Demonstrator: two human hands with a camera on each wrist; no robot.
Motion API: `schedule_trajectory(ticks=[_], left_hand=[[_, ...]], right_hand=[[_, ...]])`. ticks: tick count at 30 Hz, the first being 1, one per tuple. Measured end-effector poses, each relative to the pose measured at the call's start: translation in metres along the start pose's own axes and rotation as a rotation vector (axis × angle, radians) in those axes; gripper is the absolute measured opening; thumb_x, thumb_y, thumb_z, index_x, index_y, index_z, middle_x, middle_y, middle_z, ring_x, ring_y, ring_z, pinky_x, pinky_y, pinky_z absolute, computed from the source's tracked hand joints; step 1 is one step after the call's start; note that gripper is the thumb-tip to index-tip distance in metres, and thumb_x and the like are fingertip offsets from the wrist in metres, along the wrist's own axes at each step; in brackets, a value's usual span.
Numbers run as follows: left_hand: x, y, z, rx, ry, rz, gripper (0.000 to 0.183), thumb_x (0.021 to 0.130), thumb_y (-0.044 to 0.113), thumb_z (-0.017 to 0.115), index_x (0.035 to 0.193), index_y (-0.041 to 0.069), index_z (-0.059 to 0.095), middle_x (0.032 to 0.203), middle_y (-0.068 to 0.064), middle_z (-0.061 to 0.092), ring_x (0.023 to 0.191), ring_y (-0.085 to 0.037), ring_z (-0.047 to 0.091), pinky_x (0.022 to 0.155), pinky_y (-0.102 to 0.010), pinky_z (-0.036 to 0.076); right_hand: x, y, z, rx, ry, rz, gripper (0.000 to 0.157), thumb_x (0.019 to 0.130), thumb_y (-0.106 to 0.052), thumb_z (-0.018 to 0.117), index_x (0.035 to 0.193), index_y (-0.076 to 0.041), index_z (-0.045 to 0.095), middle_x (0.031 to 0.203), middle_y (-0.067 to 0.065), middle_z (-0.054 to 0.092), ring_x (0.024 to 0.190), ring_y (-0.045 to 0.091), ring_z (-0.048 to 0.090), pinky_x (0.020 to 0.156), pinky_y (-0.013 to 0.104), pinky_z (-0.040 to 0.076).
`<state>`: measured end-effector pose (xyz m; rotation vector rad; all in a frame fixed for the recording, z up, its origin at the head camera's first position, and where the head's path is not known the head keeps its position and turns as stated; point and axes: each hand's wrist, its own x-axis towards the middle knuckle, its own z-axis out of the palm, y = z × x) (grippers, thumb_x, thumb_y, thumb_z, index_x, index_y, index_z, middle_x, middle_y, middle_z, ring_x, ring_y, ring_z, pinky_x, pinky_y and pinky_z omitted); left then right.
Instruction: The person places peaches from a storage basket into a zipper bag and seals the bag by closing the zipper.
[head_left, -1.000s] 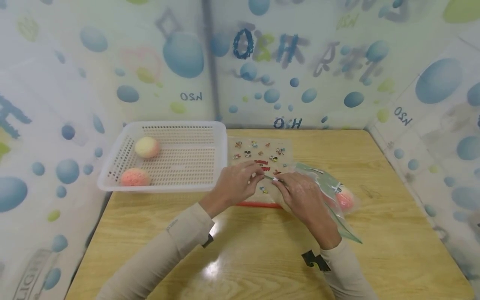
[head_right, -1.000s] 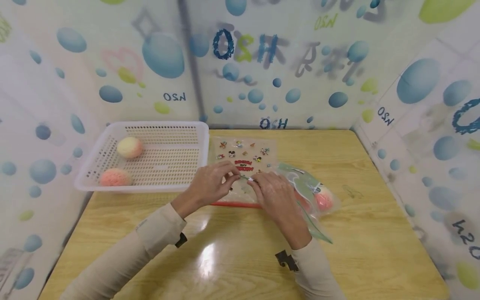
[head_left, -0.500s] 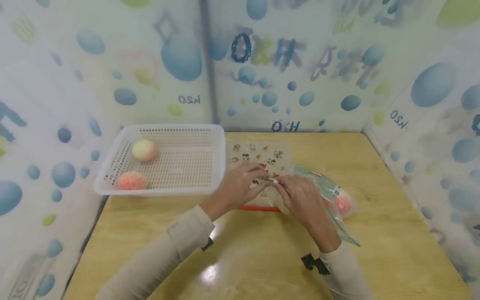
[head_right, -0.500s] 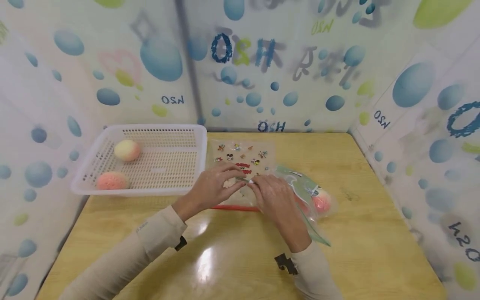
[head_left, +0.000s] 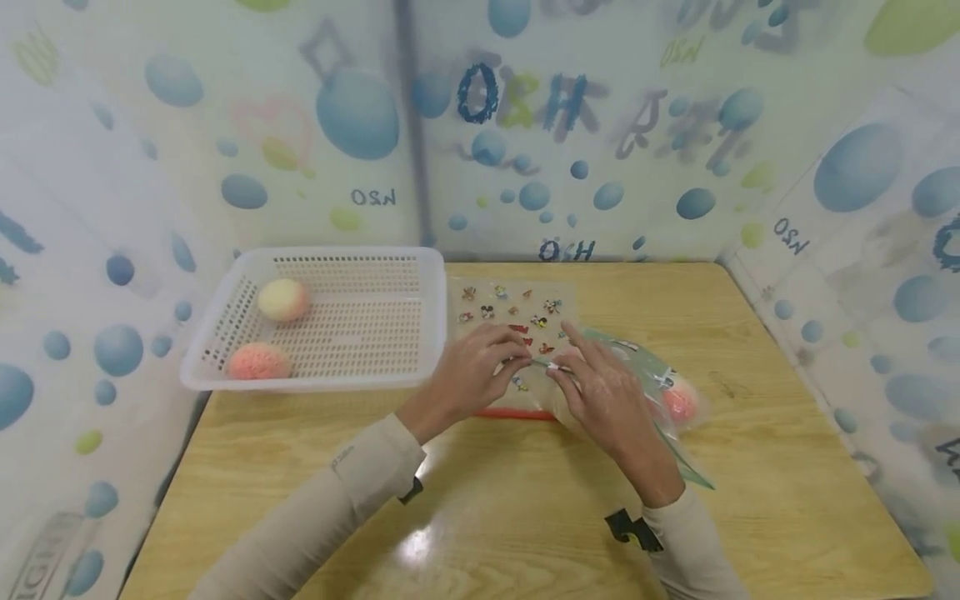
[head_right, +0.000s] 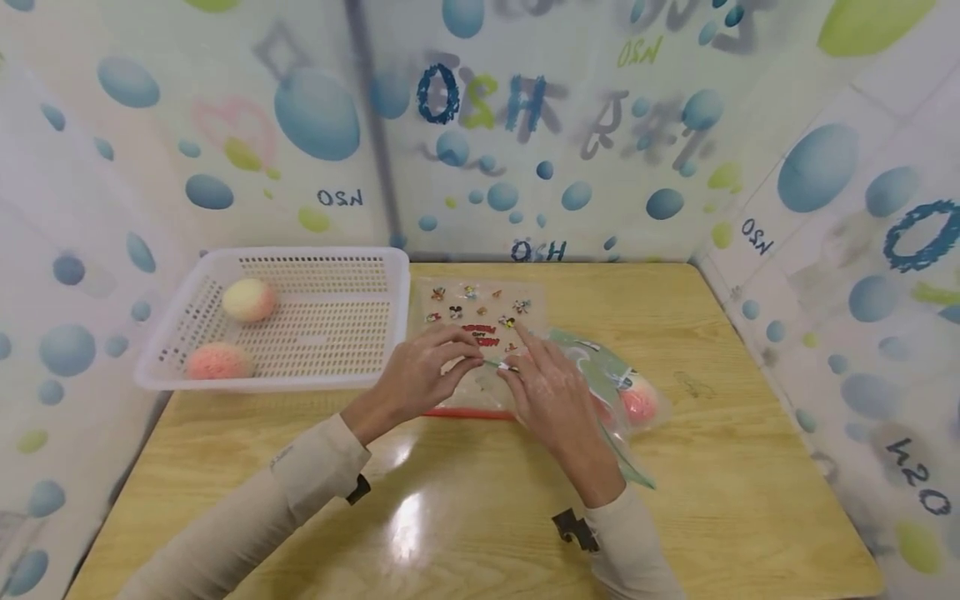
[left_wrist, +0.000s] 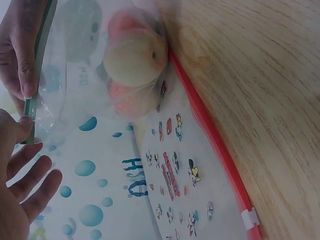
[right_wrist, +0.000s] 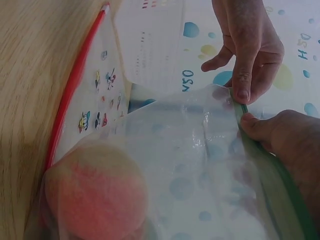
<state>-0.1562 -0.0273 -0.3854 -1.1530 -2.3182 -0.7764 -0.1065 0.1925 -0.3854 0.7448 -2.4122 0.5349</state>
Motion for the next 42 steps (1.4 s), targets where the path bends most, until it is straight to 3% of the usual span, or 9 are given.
schedule_trajectory(ticks=[7,17,32,36,42], left_hand=[[-0.003,0.001,0.000,-0.007,0.014,-0.010,0.006,0.092,0.014,0.077,0.096,0.010,0.078,0.101,0.001,0.072,0.097,-0.017,0.065,0.084,-0.027,0.055],[-0.005,0.003,0.000,0.016,-0.009,-0.043,0.009,0.093,0.016,0.075,0.100,0.010,0.077,0.104,-0.001,0.073,0.098,-0.017,0.064,0.082,-0.028,0.055],[-0.008,0.000,0.003,0.017,0.064,-0.021,0.011,0.092,0.013,0.076,0.099,0.005,0.076,0.106,-0.004,0.072,0.104,-0.021,0.066,0.095,-0.033,0.052],[-0.009,-0.002,0.004,0.029,0.080,-0.011,0.011,0.092,0.014,0.076,0.098,0.005,0.077,0.111,-0.007,0.071,0.114,-0.026,0.063,0.106,-0.040,0.045],[-0.011,0.000,0.004,0.061,0.065,-0.056,0.006,0.092,0.015,0.076,0.096,0.010,0.076,0.130,-0.012,0.063,0.136,-0.037,0.046,0.117,-0.060,0.023]], right_hand=[[-0.001,0.001,-0.004,-0.028,-0.014,0.016,0.016,0.087,-0.015,0.080,0.094,-0.002,0.074,0.154,0.022,0.042,0.138,0.042,0.041,0.114,0.059,0.031],[-0.006,-0.001,-0.008,-0.053,-0.041,0.024,0.018,0.091,-0.018,0.076,0.100,-0.003,0.075,0.152,0.022,0.045,0.117,0.045,0.057,0.111,0.063,0.033],[-0.014,0.002,-0.010,-0.108,0.023,-0.021,0.019,0.090,-0.017,0.075,0.095,0.002,0.075,0.152,0.025,0.043,0.117,0.042,0.059,0.109,0.071,0.030],[-0.018,0.003,-0.014,-0.108,0.027,-0.024,0.018,0.088,-0.013,0.078,0.093,0.003,0.074,0.151,0.026,0.044,0.118,0.043,0.058,0.110,0.069,0.030],[-0.020,0.004,-0.019,-0.090,0.013,-0.008,0.018,0.085,-0.011,0.081,0.094,0.004,0.075,0.151,0.025,0.044,0.119,0.042,0.057,0.110,0.066,0.031]])
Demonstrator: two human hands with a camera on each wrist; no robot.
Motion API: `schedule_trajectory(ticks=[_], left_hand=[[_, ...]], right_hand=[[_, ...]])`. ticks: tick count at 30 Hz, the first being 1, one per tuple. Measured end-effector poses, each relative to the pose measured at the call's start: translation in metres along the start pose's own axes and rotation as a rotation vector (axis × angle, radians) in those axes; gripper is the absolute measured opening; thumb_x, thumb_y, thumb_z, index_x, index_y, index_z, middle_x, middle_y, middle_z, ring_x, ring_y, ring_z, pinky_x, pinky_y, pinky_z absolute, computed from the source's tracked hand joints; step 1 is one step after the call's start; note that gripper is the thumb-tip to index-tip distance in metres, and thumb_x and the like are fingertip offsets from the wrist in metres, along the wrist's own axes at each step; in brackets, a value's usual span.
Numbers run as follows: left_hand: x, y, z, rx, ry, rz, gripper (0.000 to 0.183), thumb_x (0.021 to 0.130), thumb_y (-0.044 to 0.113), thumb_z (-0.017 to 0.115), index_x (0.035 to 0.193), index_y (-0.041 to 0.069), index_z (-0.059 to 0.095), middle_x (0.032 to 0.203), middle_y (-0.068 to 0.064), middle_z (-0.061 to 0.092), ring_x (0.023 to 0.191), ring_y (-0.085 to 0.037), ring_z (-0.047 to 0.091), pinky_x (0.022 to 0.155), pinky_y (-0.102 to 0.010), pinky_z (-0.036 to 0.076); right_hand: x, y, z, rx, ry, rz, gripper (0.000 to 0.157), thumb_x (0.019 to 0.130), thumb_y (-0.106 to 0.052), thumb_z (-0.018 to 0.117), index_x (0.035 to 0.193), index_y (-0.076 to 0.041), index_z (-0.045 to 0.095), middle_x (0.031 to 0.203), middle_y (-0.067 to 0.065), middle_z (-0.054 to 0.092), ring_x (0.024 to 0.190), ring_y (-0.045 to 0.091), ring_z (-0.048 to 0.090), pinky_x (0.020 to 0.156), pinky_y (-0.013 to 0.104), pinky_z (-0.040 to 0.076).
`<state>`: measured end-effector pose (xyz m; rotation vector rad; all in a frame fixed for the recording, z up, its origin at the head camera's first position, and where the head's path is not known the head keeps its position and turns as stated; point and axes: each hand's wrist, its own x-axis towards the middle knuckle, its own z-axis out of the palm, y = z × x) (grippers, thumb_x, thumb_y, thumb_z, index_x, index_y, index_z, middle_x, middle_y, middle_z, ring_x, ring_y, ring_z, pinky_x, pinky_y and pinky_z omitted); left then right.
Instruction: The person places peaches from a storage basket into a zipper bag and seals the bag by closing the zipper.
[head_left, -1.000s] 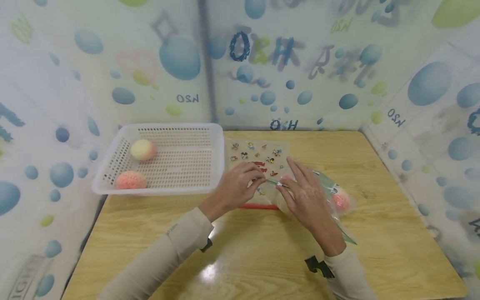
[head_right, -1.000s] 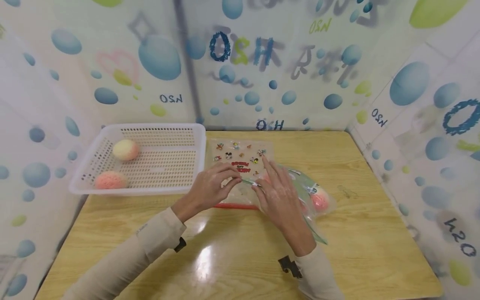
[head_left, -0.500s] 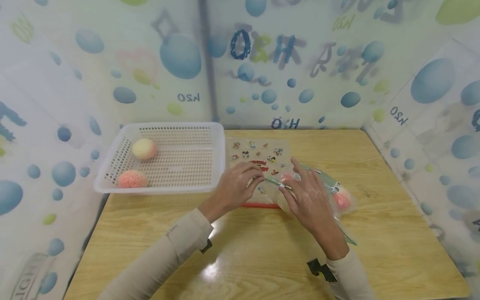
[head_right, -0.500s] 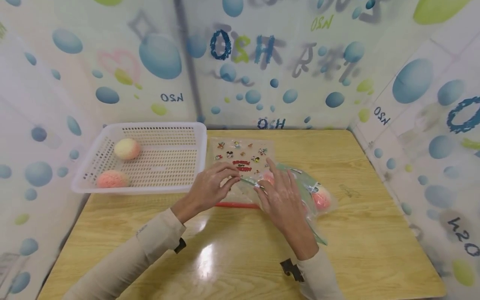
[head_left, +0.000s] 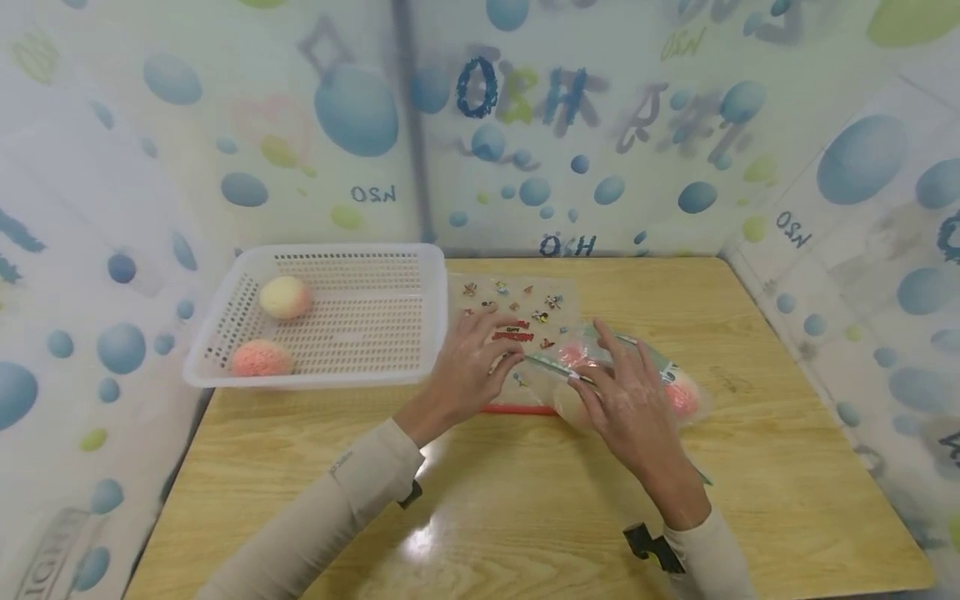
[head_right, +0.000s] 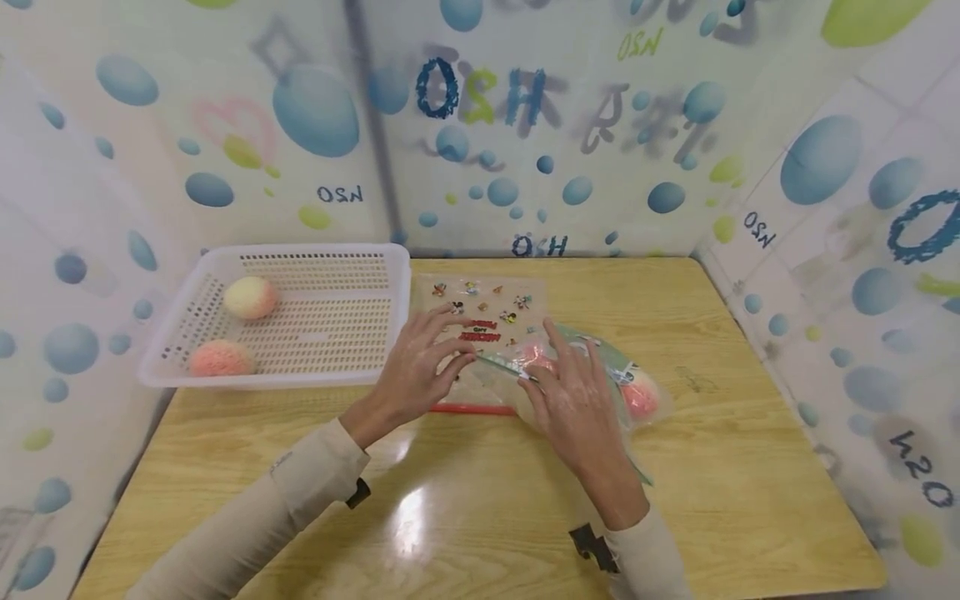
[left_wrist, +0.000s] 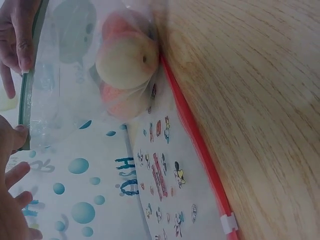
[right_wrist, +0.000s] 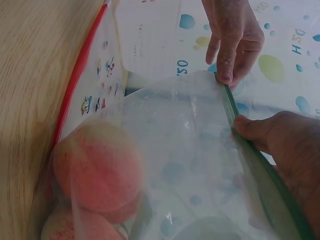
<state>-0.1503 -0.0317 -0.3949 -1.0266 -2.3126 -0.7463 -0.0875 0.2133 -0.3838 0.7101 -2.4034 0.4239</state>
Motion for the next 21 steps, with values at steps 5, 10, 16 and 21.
schedule_trajectory(ticks=[5,10,16,21], left_hand=[[-0.0006,-0.0009,0.0014,0.021,0.023,0.004,0.005,0.092,0.016,0.076,0.093,0.012,0.075,0.135,-0.015,0.060,0.140,-0.040,0.040,0.117,-0.065,0.016],[0.0003,-0.0021,0.0017,0.026,0.051,0.015,0.008,0.093,0.020,0.076,0.092,0.012,0.075,0.142,-0.015,0.054,0.141,-0.038,0.036,0.117,-0.066,0.010],[-0.0014,-0.0028,0.0031,0.020,0.064,0.018,0.009,0.092,0.019,0.076,0.091,0.011,0.075,0.142,-0.016,0.053,0.141,-0.039,0.035,0.117,-0.065,0.013],[0.0001,0.0021,0.0061,0.036,0.071,-0.007,0.007,0.091,0.018,0.077,0.090,0.011,0.076,0.142,-0.017,0.053,0.140,-0.039,0.035,0.117,-0.064,0.015]], right_hand=[[-0.0017,0.0002,-0.0027,0.002,-0.014,0.015,0.018,0.085,-0.011,0.082,0.092,0.004,0.075,0.150,0.025,0.045,0.120,0.043,0.057,0.111,0.066,0.030],[-0.0039,0.0005,-0.0048,0.022,-0.016,0.014,0.017,0.085,-0.011,0.081,0.092,0.003,0.075,0.150,0.024,0.046,0.118,0.043,0.057,0.111,0.064,0.032],[-0.0071,0.0008,-0.0066,0.060,-0.026,0.002,0.018,0.087,-0.015,0.077,0.093,0.003,0.075,0.147,0.021,0.050,0.110,0.040,0.059,0.097,0.056,0.046],[-0.0089,0.0034,-0.0093,0.082,-0.027,-0.003,0.020,0.092,-0.017,0.073,0.095,0.003,0.075,0.147,0.020,0.050,0.108,0.038,0.063,0.093,0.056,0.051]])
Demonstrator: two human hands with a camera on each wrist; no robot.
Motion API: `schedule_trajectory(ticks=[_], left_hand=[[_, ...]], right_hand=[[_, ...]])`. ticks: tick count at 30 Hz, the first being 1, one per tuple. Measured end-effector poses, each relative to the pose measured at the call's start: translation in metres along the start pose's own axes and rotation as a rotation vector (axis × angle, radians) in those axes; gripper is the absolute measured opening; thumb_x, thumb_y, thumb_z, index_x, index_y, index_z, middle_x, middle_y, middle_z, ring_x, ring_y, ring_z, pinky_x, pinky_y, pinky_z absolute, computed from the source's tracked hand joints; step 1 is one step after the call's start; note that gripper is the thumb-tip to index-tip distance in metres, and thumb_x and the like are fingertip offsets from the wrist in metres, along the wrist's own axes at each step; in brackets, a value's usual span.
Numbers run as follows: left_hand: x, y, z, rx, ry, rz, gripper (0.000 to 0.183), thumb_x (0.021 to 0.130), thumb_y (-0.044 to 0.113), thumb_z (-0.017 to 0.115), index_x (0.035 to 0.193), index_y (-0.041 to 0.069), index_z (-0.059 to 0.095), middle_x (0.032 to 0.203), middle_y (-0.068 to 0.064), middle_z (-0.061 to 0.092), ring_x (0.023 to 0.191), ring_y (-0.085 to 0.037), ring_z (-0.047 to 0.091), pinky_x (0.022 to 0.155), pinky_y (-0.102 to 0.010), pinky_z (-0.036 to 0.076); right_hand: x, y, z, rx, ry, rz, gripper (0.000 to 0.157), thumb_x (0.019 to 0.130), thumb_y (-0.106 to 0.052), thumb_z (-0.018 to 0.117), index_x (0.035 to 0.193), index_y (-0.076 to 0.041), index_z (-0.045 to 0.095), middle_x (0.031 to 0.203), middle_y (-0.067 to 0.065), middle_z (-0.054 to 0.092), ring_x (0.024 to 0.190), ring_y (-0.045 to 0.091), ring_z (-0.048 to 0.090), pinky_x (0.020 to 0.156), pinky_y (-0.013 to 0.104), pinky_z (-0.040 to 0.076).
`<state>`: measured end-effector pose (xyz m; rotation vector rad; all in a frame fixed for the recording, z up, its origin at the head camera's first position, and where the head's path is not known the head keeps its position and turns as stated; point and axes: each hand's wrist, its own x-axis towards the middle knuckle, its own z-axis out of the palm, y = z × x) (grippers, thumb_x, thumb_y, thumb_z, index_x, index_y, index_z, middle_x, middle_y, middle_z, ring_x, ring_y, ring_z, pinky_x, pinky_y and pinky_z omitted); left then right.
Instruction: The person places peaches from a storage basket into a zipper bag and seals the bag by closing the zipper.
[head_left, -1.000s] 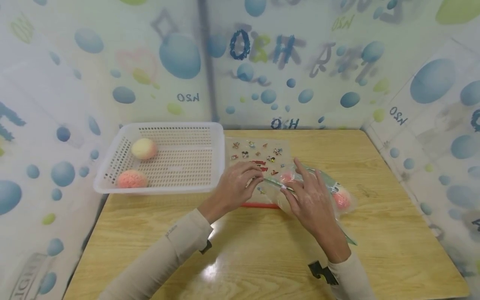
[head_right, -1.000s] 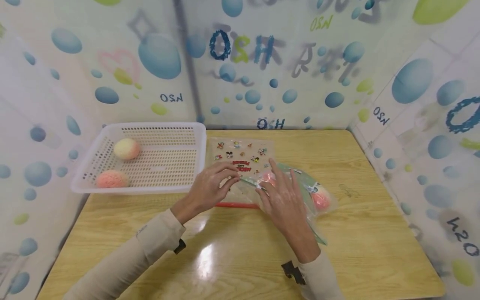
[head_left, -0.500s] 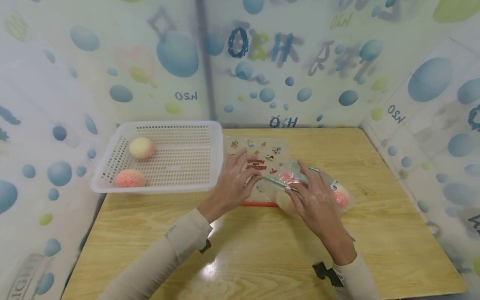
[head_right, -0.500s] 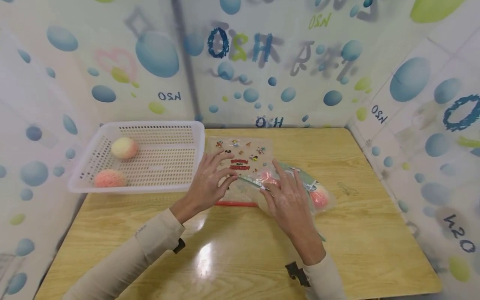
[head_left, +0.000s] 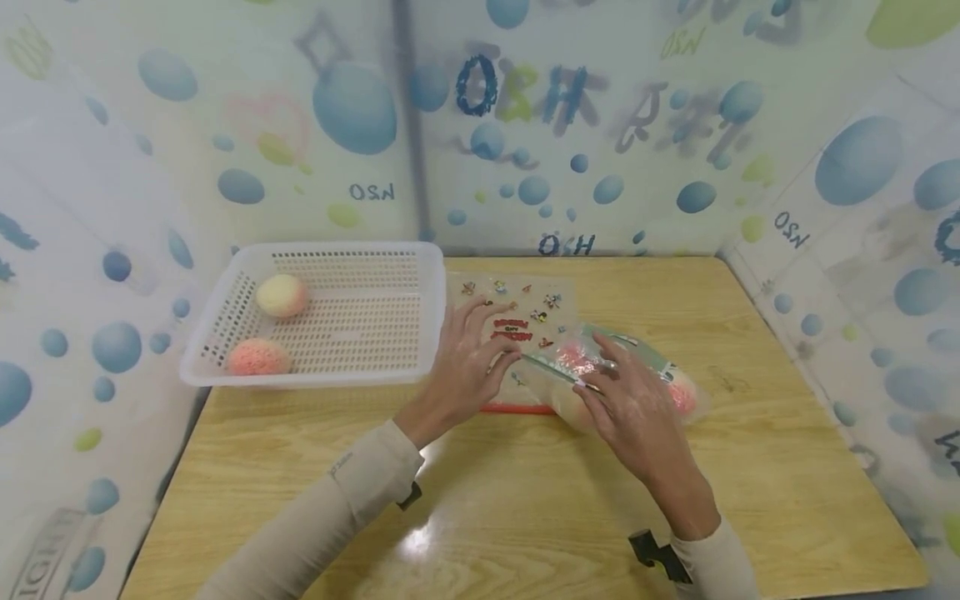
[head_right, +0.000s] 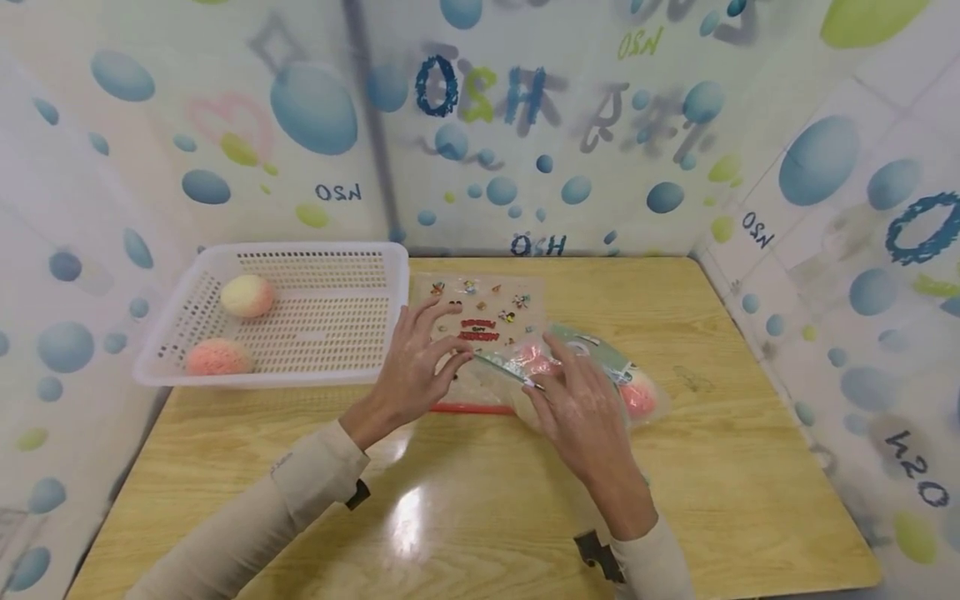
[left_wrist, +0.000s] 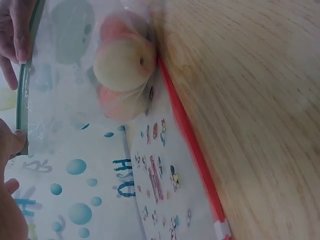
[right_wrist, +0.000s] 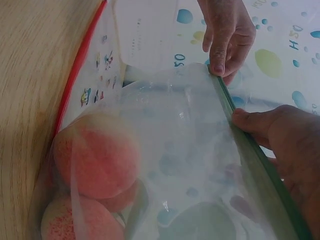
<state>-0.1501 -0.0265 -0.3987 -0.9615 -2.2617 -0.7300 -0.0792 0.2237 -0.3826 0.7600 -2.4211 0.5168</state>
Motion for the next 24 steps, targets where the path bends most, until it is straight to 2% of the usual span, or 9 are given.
schedule_trajectory(ticks=[3,6,9,17,24], left_hand=[[0.006,0.011,0.002,0.053,-0.033,0.029,0.012,0.093,0.022,0.074,0.098,0.012,0.078,0.148,-0.019,0.046,0.141,-0.040,0.031,0.116,-0.064,0.015],[0.012,0.025,0.004,0.134,-0.085,0.114,0.021,0.096,0.033,0.070,0.108,0.018,0.079,0.155,-0.019,0.038,0.143,-0.040,0.027,0.115,-0.068,0.015],[0.015,0.033,0.004,0.188,-0.110,0.167,0.020,0.096,0.037,0.071,0.108,0.023,0.079,0.157,-0.016,0.035,0.143,-0.039,0.027,0.114,-0.068,0.015],[0.016,0.032,0.008,0.242,-0.115,0.197,0.011,0.097,0.030,0.071,0.100,0.021,0.077,0.152,-0.013,0.045,0.143,-0.036,0.032,0.116,-0.066,0.014],[0.011,0.034,0.011,0.222,-0.091,0.182,0.008,0.096,0.026,0.072,0.098,0.018,0.073,0.145,-0.015,0.051,0.138,-0.038,0.039,0.115,-0.068,0.018]], right_hand=[[0.000,0.001,-0.001,0.006,0.019,-0.002,0.020,0.093,-0.016,0.072,0.095,0.004,0.075,0.147,0.019,0.050,0.105,0.038,0.066,0.085,0.054,0.055],[0.001,0.001,-0.001,-0.012,0.029,-0.008,0.021,0.094,-0.016,0.071,0.095,0.004,0.075,0.147,0.019,0.050,0.104,0.038,0.066,0.080,0.053,0.057],[0.003,-0.002,0.002,-0.023,0.021,-0.013,0.020,0.092,-0.016,0.073,0.096,0.003,0.076,0.147,0.019,0.050,0.101,0.038,0.068,0.079,0.053,0.057],[0.002,-0.004,0.002,-0.021,0.005,-0.002,0.019,0.089,-0.017,0.075,0.094,0.002,0.076,0.149,0.018,0.049,0.100,0.038,0.069,0.082,0.053,0.056],[0.001,-0.004,0.000,-0.050,-0.005,-0.008,0.021,0.090,-0.020,0.073,0.093,0.000,0.077,0.147,0.019,0.050,0.098,0.036,0.068,0.081,0.053,0.056]])
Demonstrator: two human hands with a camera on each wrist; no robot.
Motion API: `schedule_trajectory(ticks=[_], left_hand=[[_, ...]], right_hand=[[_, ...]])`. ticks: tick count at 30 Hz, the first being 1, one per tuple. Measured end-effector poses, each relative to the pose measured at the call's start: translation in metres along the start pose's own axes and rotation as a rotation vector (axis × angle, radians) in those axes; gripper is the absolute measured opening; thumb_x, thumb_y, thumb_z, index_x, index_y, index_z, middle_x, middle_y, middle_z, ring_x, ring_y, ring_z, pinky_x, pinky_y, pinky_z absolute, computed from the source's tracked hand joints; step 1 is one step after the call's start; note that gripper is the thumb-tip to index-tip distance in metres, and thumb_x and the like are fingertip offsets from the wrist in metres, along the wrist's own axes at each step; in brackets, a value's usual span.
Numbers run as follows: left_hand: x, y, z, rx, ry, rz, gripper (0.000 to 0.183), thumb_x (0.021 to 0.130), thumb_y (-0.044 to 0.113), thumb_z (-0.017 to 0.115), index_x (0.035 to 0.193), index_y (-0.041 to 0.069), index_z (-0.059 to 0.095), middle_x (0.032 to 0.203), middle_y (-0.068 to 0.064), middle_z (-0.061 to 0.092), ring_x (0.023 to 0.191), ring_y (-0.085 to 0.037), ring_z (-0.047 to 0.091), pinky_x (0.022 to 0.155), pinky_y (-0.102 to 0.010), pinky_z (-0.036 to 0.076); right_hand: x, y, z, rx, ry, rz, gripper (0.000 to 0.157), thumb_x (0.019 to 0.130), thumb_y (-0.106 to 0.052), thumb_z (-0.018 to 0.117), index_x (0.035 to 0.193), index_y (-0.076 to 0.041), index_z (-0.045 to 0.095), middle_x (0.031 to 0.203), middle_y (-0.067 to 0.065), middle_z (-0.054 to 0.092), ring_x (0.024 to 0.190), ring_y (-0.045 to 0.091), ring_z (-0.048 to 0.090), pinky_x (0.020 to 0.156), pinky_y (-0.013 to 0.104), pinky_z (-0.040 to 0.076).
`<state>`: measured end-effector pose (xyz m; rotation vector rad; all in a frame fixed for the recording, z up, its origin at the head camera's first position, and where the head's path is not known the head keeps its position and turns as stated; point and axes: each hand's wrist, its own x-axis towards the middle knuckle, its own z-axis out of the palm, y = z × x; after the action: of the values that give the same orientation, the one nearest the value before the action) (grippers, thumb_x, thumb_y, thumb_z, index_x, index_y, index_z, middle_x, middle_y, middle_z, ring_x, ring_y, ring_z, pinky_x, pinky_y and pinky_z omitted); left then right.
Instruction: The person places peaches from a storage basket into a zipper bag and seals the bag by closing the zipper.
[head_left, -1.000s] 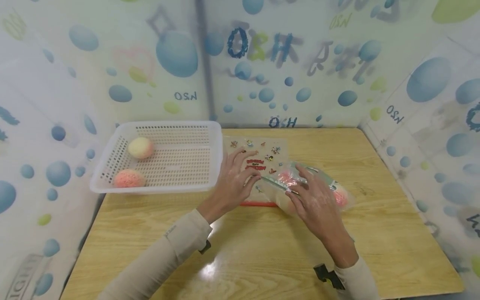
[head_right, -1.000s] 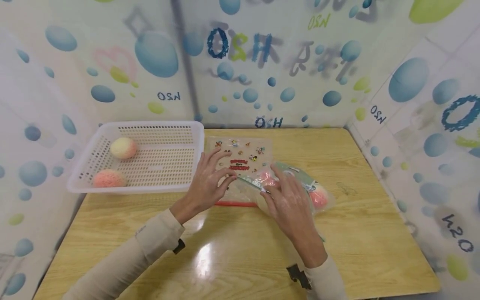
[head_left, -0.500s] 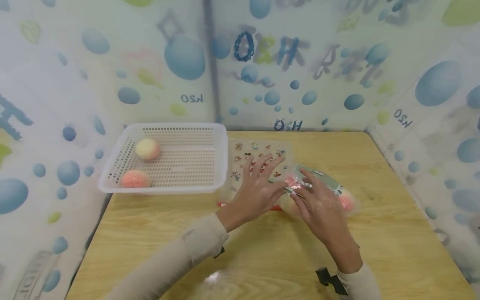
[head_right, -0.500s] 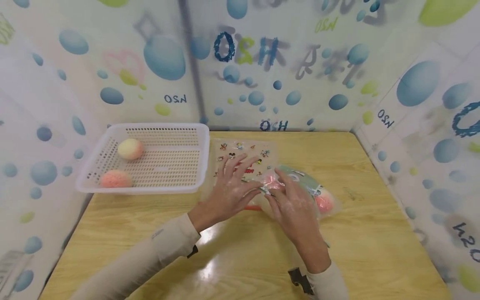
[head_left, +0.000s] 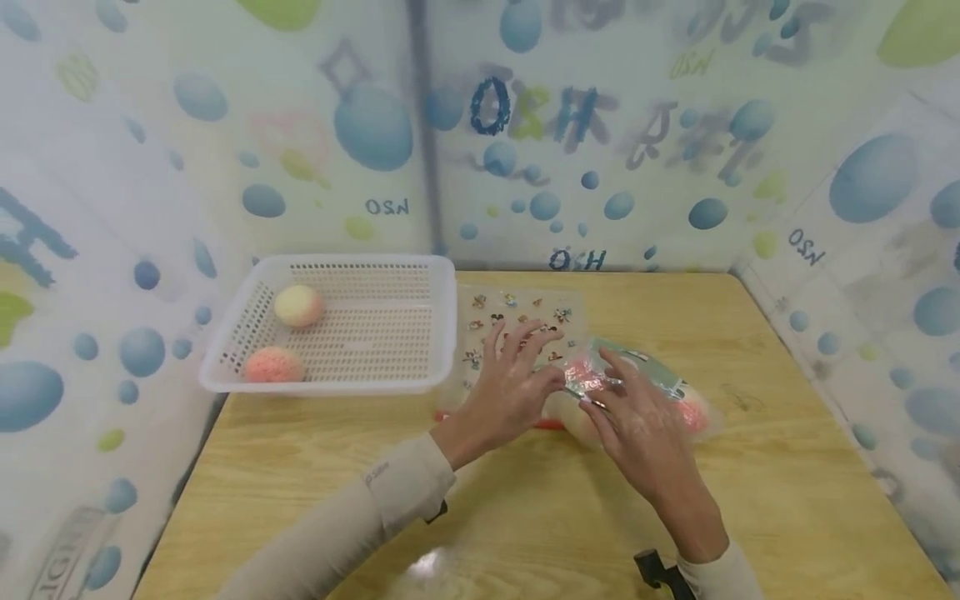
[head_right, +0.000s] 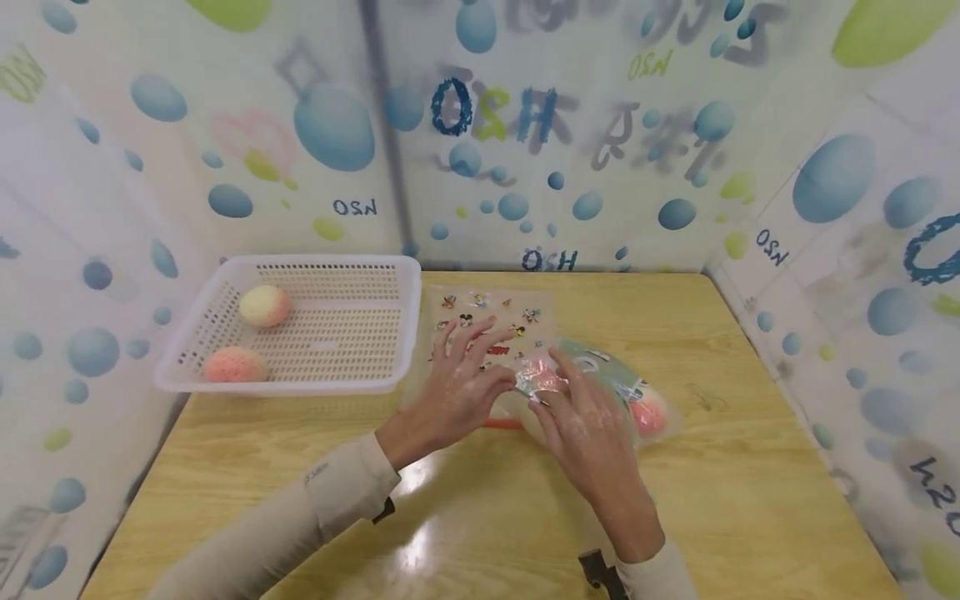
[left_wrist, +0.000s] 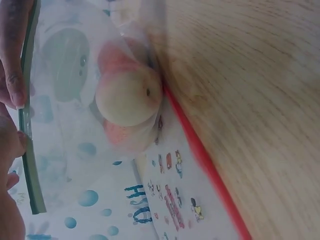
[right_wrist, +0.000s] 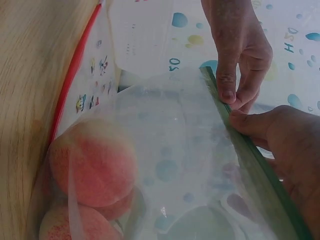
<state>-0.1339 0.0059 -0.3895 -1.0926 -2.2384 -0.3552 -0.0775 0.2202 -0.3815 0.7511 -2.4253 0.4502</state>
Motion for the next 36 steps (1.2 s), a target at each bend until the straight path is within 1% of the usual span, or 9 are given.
schedule_trajectory(ticks=[5,8,11,15,20,24,30,33,36], left_hand=[[-0.004,0.006,0.002,0.038,-0.051,0.052,0.020,0.095,0.030,0.073,0.112,0.020,0.072,0.150,-0.015,0.047,0.143,-0.037,0.033,0.114,-0.068,0.020],[-0.004,0.009,0.001,0.024,-0.075,0.035,0.020,0.094,0.032,0.074,0.112,0.023,0.073,0.150,-0.013,0.046,0.144,-0.036,0.031,0.115,-0.066,0.016],[-0.005,0.008,-0.001,-0.006,-0.083,-0.013,0.014,0.095,0.031,0.073,0.107,0.024,0.075,0.149,-0.011,0.047,0.145,-0.035,0.029,0.117,-0.065,0.011],[-0.004,0.005,0.001,-0.030,-0.080,-0.021,0.011,0.097,0.031,0.070,0.102,0.023,0.076,0.148,-0.011,0.049,0.144,-0.035,0.031,0.117,-0.064,0.010],[-0.005,0.003,0.004,-0.054,-0.081,-0.031,0.011,0.097,0.031,0.070,0.099,0.023,0.077,0.148,-0.010,0.049,0.143,-0.034,0.031,0.117,-0.064,0.008],[-0.006,0.003,0.003,-0.058,-0.093,-0.039,0.012,0.097,0.032,0.071,0.104,0.024,0.077,0.149,-0.009,0.047,0.143,-0.033,0.032,0.117,-0.063,0.011],[0.005,0.019,0.013,-0.008,-0.134,0.034,0.024,0.095,0.035,0.072,0.119,0.032,0.074,0.152,-0.007,0.045,0.143,-0.032,0.031,0.115,-0.065,0.019],[0.002,0.019,0.011,0.027,-0.129,0.024,0.019,0.095,0.037,0.072,0.113,0.033,0.077,0.151,-0.005,0.047,0.143,-0.030,0.032,0.115,-0.064,0.018],[-0.005,0.011,0.004,0.043,-0.111,-0.009,0.016,0.095,0.038,0.072,0.107,0.031,0.078,0.148,-0.005,0.050,0.142,-0.030,0.034,0.116,-0.062,0.017]], right_hand=[[0.003,-0.005,0.003,-0.004,-0.003,0.011,0.018,0.086,-0.014,0.078,0.096,0.001,0.077,0.148,0.019,0.049,0.101,0.036,0.068,0.083,0.054,0.056],[0.004,-0.006,0.004,0.000,-0.010,0.017,0.018,0.087,-0.015,0.079,0.098,0.000,0.077,0.149,0.018,0.048,0.104,0.037,0.067,0.086,0.056,0.054],[0.003,-0.006,0.004,0.015,-0.012,0.008,0.024,0.096,-0.023,0.070,0.096,0.000,0.077,0.150,0.019,0.047,0.104,0.037,0.066,0.088,0.056,0.053],[0.000,-0.004,0.003,0.025,0.009,-0.009,0.043,0.105,-0.034,0.053,0.093,0.001,0.076,0.147,0.021,0.050,0.100,0.036,0.066,0.086,0.054,0.054],[-0.004,-0.002,0.002,0.033,0.028,-0.010,0.036,0.102,-0.029,0.058,0.091,0.000,0.075,0.141,0.022,0.054,0.096,0.036,0.066,0.078,0.052,0.056],[-0.004,-0.003,0.003,0.050,0.058,-0.006,0.050,0.106,-0.038,0.051,0.091,0.002,0.076,0.141,0.022,0.055,0.095,0.036,0.067,0.074,0.052,0.056],[-0.015,0.001,-0.010,0.014,0.085,0.035,0.070,0.107,-0.052,0.039,0.090,0.005,0.076,0.141,0.021,0.055,0.091,0.036,0.067,0.068,0.051,0.056],[-0.015,0.000,-0.007,0.030,0.059,0.048,0.073,0.107,-0.055,0.037,0.090,0.004,0.076,0.143,0.020,0.053,0.092,0.035,0.066,0.069,0.051,0.056],[-0.008,-0.004,0.001,0.059,0.058,0.028,0.072,0.107,-0.055,0.037,0.090,0.003,0.076,0.143,0.020,0.053,0.092,0.035,0.066,0.069,0.052,0.056]])
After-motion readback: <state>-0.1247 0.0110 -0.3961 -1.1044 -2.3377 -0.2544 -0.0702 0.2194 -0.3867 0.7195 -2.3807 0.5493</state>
